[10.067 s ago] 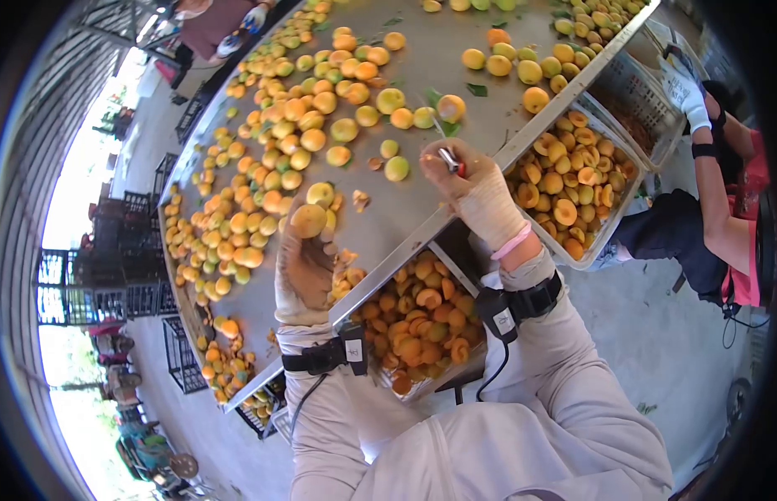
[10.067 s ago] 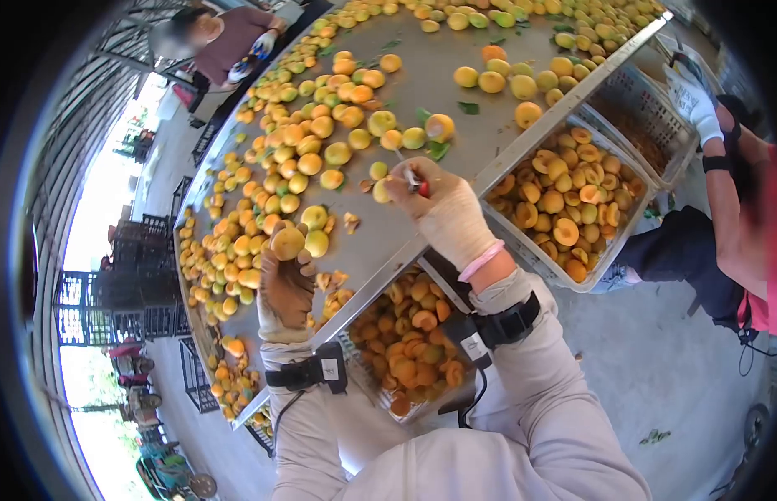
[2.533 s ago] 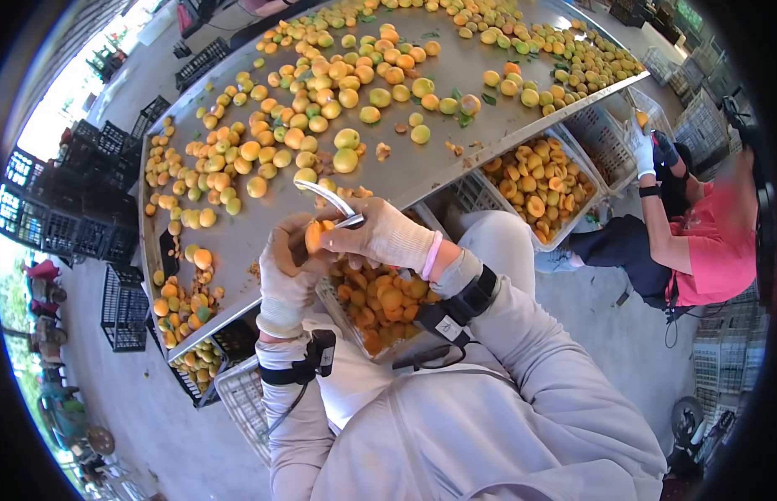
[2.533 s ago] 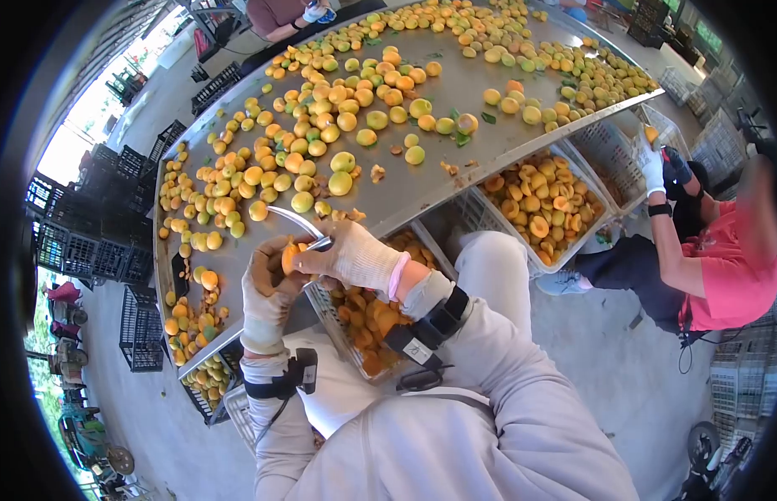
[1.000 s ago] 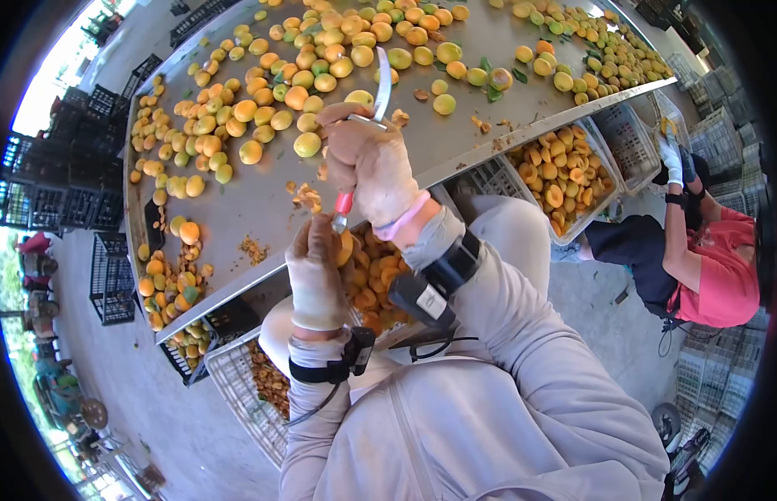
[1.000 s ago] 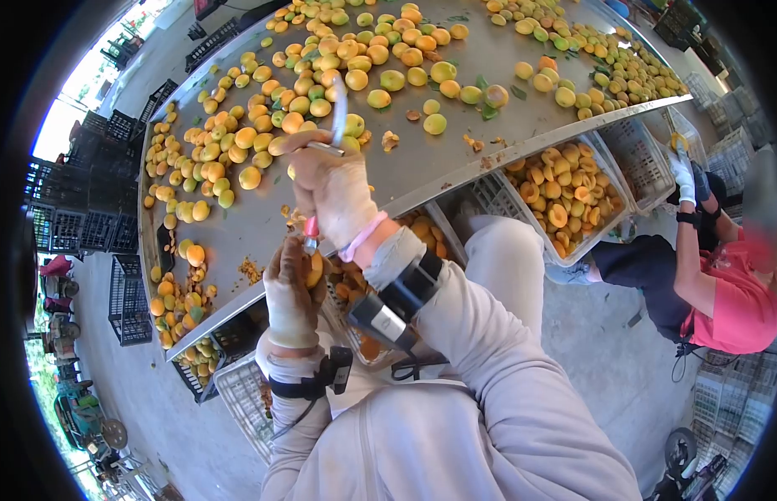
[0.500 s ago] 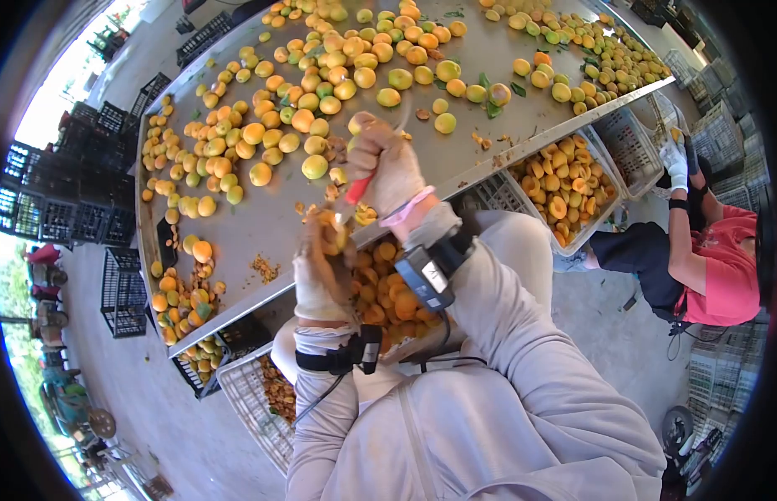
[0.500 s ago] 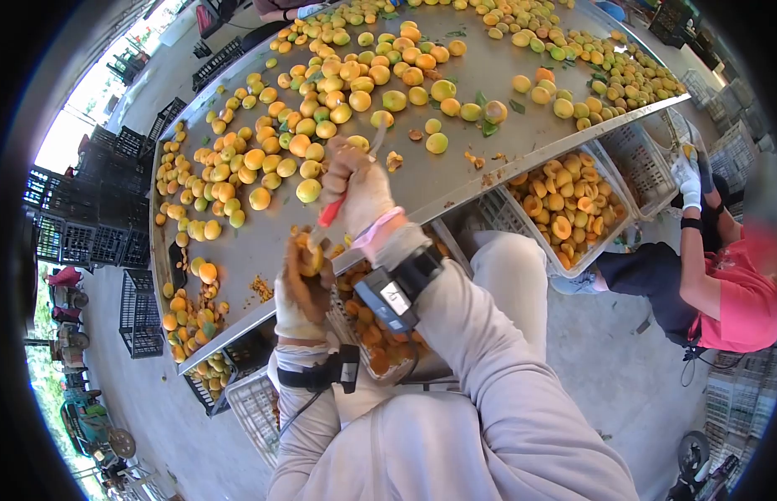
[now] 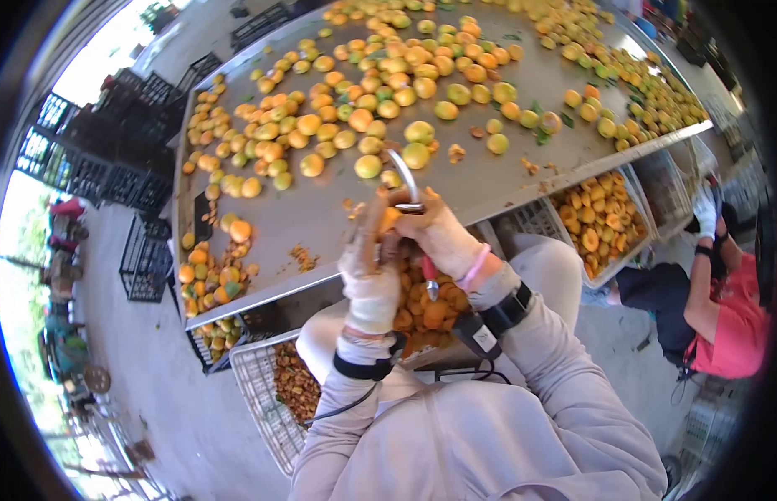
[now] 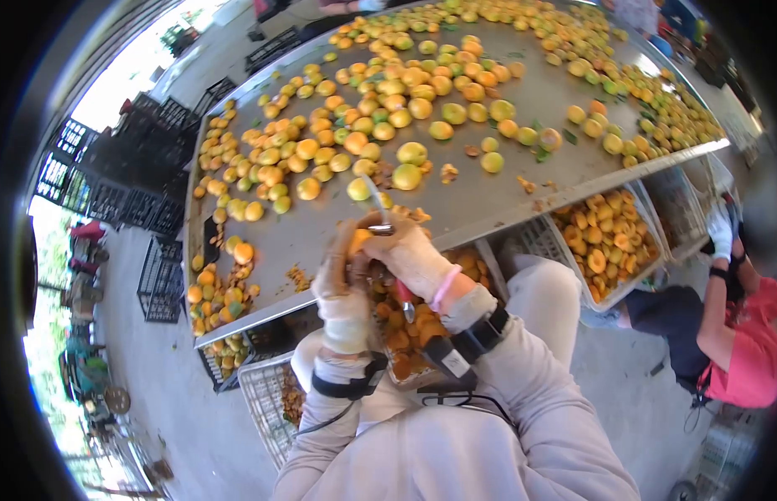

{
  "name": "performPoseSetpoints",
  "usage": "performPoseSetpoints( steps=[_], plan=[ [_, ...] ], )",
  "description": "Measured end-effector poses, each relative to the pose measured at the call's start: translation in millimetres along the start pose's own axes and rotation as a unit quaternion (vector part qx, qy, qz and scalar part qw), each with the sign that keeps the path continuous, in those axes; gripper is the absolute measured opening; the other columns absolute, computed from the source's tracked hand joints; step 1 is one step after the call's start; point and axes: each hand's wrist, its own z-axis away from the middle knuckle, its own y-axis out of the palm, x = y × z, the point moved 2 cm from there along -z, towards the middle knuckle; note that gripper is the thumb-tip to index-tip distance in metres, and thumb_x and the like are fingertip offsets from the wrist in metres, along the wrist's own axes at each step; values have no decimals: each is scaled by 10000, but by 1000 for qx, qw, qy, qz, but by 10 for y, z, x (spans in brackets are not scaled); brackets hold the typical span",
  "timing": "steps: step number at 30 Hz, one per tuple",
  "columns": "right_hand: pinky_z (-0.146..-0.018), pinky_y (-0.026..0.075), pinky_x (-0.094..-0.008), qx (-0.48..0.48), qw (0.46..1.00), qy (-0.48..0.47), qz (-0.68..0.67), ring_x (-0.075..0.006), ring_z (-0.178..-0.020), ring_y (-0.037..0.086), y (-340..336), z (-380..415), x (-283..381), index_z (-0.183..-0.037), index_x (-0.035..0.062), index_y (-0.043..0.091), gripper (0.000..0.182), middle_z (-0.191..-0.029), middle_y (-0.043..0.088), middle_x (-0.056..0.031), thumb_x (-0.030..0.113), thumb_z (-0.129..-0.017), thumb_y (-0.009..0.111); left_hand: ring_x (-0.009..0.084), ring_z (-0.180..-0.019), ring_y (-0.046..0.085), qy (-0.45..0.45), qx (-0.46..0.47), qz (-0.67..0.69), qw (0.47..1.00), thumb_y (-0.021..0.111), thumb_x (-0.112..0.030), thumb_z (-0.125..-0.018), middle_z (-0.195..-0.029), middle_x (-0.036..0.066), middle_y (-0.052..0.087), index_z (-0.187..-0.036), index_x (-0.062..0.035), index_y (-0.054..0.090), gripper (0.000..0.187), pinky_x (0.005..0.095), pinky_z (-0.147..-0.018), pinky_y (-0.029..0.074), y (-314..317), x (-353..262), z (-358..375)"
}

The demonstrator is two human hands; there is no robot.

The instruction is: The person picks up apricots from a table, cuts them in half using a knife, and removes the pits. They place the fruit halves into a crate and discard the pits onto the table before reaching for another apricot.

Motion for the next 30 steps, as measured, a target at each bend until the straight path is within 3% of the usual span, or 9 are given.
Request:
performPoseSetpoints(
  steps=[2,5,8,10,14,18,22,26,30],
  plan=[
    [-462,426,-215,-27,998,-47,15,-85,-582,564,-4,-124,-147,-1069,5,579,253,-792,627,-46,79,-827,579,196,-918,612,85,-79,-95,989,572,-22,-919,-1055,88,642,-1215,-28,587,296,314,-823,496,35,-68,-25],
    [-469,431,-204,-59,997,0,42,-87,-557,555,160,-66,-29,-1057,22,594,231,-775,623,-41,59,-830,577,239,-940,632,-188,-170,129,959,565,-95,-930,-1029,130,650,-1101,-6,613,199,350,-814,511,-9,345,-63],
    [-477,436,-204,-73,997,15,21,-86,-549,552,79,-69,121,-1016,49,626,189,-732,610,-27,68,-829,605,295,-1039,623,-408,-192,517,728,497,-275,-960,-1097,187,615,-1130,25,544,349,344,-864,544,-43,479,-187],
    [-466,431,-223,-99,994,-29,43,-78,-577,560,-80,-268,134,-967,45,634,148,-692,594,-5,72,-826,599,311,-1079,599,-368,-171,530,745,500,-273,-957,-1166,201,574,-1171,41,493,380,386,-949,519,-188,447,-195],
    [-561,496,-333,-240,771,-240,539,-234,-617,645,-219,-522,262,-922,63,664,179,-715,653,-95,210,-820,653,300,-1147,552,-333,-138,524,772,460,-230,-977,-1224,185,527,-1209,31,454,349,413,-1011,473,-256,422,-185],
    [-622,513,-392,-85,847,-160,499,-311,-704,653,167,-331,23,-892,77,662,290,-771,666,-132,355,-815,640,247,-1037,589,-311,-167,461,814,498,-197,-964,-1133,141,581,-1187,1,509,299,350,-923,498,-90,398,-159],
    [-595,516,-400,-126,684,-229,681,-321,-708,654,198,-419,-287,-879,70,589,176,-759,640,-144,240,-836,580,164,-915,596,-323,-189,331,866,534,-144,-951,-1007,84,623,-1184,-12,553,268,258,-794,488,84,421,-52],
    [-574,503,-411,-92,755,-230,607,-330,-654,638,118,-434,-341,-834,61,611,135,-723,642,-146,195,-821,600,158,-937,594,-360,-247,436,787,539,-165,-953,-986,74,612,-1173,-3,555,274,257,-799,495,-16,531,56],
    [-608,501,-349,-157,839,-190,486,-299,-664,643,-279,-563,-101,-822,49,653,212,-715,647,-140,261,-819,664,170,-1036,565,-421,-13,330,845,540,-149,-947,-1146,118,570,-1249,7,509,342,281,-866,497,-319,685,323]
  ],
)
